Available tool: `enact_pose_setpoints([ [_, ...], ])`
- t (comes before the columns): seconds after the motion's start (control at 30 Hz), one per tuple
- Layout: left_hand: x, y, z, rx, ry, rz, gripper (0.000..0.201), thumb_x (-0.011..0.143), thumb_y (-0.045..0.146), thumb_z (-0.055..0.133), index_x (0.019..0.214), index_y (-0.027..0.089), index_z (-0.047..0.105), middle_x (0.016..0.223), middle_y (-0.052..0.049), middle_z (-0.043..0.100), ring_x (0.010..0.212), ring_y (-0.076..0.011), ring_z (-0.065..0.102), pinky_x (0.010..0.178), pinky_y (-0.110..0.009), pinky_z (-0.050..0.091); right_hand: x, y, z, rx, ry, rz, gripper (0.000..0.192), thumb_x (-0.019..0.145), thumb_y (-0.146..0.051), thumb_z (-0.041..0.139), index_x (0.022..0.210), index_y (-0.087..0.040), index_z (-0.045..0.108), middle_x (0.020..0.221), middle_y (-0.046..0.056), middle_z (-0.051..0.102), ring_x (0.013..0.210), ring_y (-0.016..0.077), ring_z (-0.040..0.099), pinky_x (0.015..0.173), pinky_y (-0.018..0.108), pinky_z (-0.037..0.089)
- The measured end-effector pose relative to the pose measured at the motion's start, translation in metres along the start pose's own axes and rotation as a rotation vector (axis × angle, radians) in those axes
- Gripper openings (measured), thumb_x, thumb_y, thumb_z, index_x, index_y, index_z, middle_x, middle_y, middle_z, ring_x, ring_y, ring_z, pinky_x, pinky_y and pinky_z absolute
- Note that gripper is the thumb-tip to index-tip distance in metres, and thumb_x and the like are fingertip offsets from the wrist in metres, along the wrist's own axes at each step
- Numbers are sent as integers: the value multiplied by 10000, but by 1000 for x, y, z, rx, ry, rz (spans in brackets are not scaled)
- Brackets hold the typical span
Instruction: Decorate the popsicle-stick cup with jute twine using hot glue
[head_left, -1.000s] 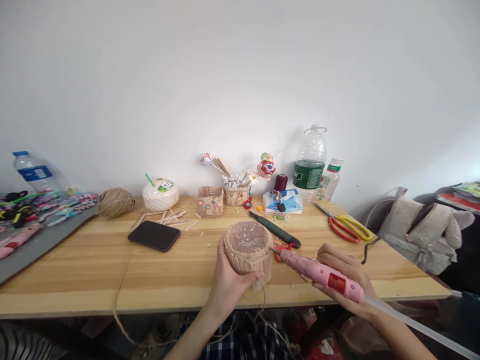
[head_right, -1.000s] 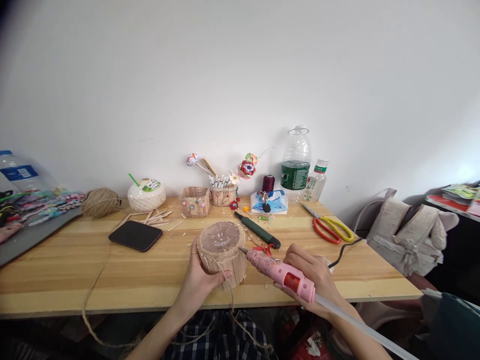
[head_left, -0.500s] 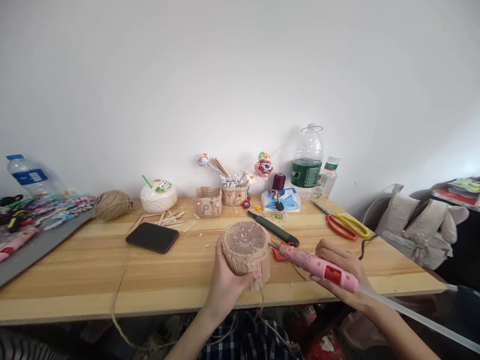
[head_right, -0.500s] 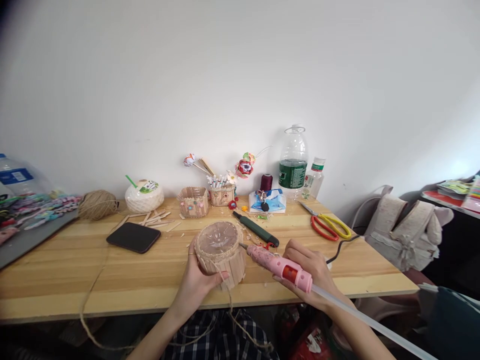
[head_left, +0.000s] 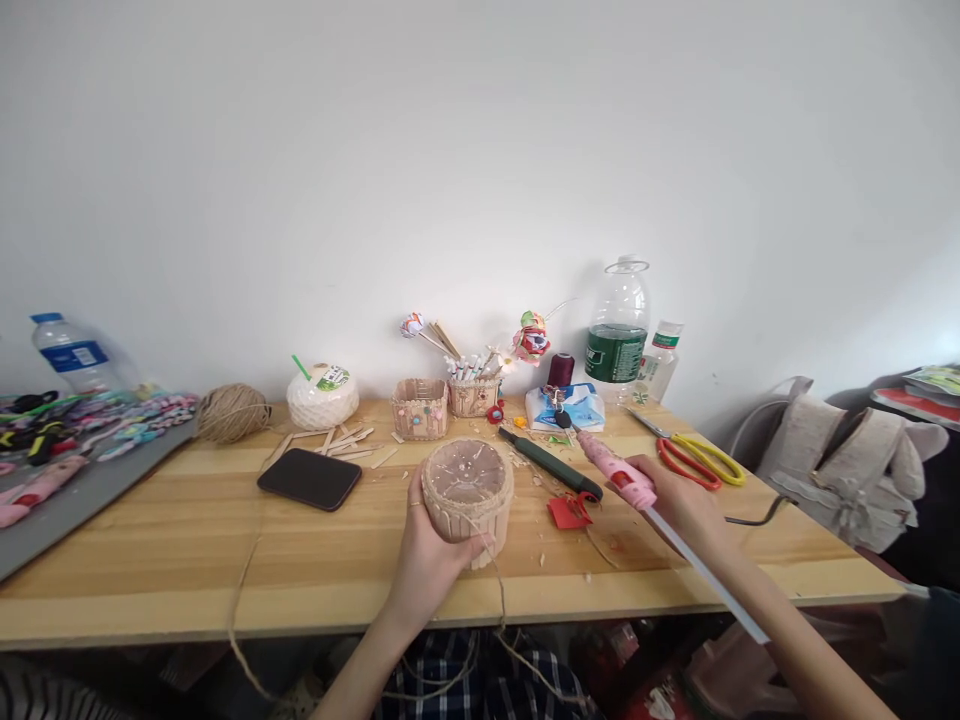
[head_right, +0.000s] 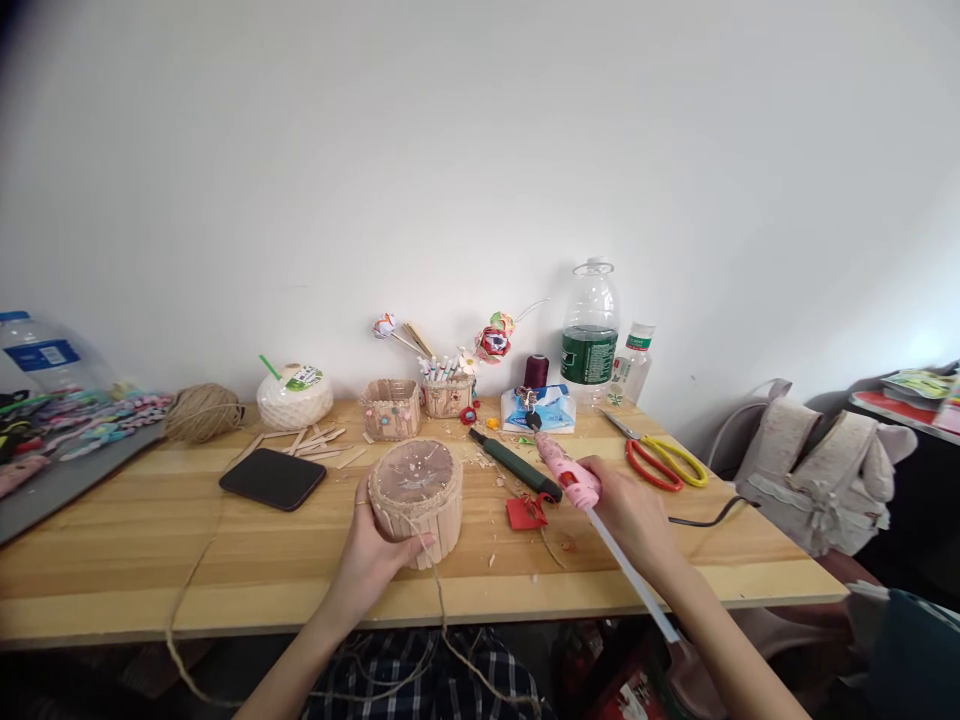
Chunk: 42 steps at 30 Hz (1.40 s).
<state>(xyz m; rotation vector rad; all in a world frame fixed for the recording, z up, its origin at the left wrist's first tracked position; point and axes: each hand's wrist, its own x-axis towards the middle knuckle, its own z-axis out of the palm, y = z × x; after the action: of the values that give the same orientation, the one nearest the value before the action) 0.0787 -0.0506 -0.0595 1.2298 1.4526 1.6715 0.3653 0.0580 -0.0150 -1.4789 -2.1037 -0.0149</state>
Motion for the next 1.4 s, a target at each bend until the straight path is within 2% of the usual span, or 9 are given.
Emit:
enact_pose_setpoints([
  [0.17,4,-4,-5,13,24,13,1014,605,238,777,1402,221,150,1404,-162,404,1328,-283,399,1133,-475,231,15,-6,26,-4,-91,-101,335,743,-234,515,1057,-133,577,925,113,706,864,256,653,709,322,450],
  [0.3,4,-8,-5,2,26,29,1015,600,223,784,1401,222,161,1395,-164,427,1310,-286,426,1119,-478,262,28,-7,43,-15,-90,-135,427,691,-107,455,1107,-97,550,925,126,707,924,266,644,830,386,431],
  [0.47,4,-9,-4,-7,36,32,1025,608,232,784,1413,222,149,1400,-169,429,1308,-292,434,1110,-482,281,19,-29,35,-16,40,-189,311,769,-129,448,1056,-114,568,1139,210,621,1079,343,542,953,538,322],
  [0.57,3,-5,-2,-3,62,35,1083,615,217,775,1432,224,64,1446,-181,351,1355,-299,361,1128,-497,230,-5,-64,25,52,43,-256,243,880,-233,413,1051,-146,563,1107,173,633,1049,299,568,909,478,406],
  [0.67,1,-1,-1,28,103,66,1134,584,190,784,1430,227,30,1506,-190,200,1409,-314,235,1146,-509,163,-33,-103,20,178,-94,-346,213,919,-359,449,1011,-209,570,969,70,689,871,197,649,752,323,510],
  [0.8,-4,6,-11,181,150,182,1067,598,194,768,1431,233,102,1530,-163,93,1440,-341,88,1150,-545,113,-49,-136,19,597,-414,-250,224,886,-402,532,984,-205,577,972,65,691,879,200,651,737,323,513],
  [0.97,-6,24,-27,377,32,580,529,796,128,540,1294,278,436,1376,-75,460,1410,-287,226,1141,-547,184,-42,-144,22,905,-594,-170,227,861,-415,539,928,-199,557,710,0,648,680,155,615,639,274,494],
  [1.13,-2,31,-22,430,-17,604,296,818,157,568,1098,253,588,1120,-65,670,1282,-299,443,1089,-570,263,-34,-140,14,792,-389,-140,303,920,-439,411,887,-190,581,685,4,594,532,123,551,494,235,461],
  [1.4,-1,22,-17,446,57,560,186,802,170,618,972,240,589,1099,-71,672,1154,-278,559,1084,-590,215,-23,-130,5,291,-44,-511,318,964,-325,399,784,-193,626,769,53,629,686,166,611,640,283,482],
])
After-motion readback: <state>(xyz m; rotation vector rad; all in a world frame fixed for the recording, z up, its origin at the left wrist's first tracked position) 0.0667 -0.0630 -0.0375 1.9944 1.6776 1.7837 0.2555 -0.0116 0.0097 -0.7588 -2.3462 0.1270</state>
